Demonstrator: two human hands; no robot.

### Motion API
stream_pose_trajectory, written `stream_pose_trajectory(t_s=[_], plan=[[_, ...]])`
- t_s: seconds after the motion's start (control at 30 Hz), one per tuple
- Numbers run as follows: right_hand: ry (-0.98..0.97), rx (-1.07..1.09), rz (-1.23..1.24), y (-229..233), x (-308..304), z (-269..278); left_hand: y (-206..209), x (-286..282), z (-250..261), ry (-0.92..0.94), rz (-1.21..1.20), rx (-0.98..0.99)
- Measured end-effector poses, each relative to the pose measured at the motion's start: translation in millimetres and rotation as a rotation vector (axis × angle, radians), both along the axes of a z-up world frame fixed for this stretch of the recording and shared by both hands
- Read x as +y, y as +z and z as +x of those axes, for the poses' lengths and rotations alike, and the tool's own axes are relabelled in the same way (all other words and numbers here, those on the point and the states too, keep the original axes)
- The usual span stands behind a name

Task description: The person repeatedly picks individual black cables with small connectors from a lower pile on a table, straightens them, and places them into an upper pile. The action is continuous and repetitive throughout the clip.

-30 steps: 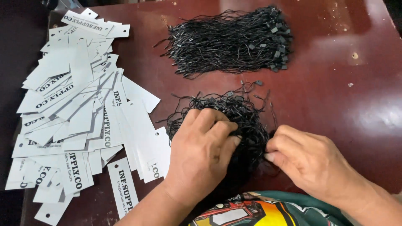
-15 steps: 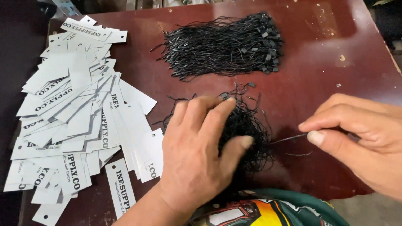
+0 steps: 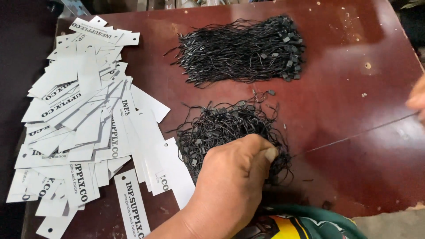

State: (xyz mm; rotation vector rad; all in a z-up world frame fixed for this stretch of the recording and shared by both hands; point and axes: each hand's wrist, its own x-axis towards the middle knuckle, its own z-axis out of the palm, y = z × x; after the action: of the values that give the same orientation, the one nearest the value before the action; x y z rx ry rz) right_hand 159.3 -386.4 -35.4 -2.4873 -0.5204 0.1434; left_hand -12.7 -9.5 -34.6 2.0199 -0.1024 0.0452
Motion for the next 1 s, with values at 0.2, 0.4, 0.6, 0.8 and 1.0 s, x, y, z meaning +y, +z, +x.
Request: stream_pose_trajectory(t_s=[0.2,0.4,0.6,0.8,1.0], plan=[[0.040,0.104,0.264,32.0,137.6,-94.4,10.8,-0.5,5.7,0.089,-0.040,0.207],[0.162,-0.048,-0.122,-8.4,151.6,-119.1,3.6,1.8,4.7,0.123,-0.078,0.183],[0.192,-0.228,-0.213,-22.3,148.2,-116.0,-2.0,-0.9,3.0,0.084,-0.058,0.055],[-0.253,0.300,-0.081,-5.9,129.7,-102.0,-0.5,-0.4,3.7,0.079,-0.069,0.101],[-0.165,0.268,0.444,5.7,113.7,-102.8,2.4,-3.5,5.5,0.060,-0.037,0.128]])
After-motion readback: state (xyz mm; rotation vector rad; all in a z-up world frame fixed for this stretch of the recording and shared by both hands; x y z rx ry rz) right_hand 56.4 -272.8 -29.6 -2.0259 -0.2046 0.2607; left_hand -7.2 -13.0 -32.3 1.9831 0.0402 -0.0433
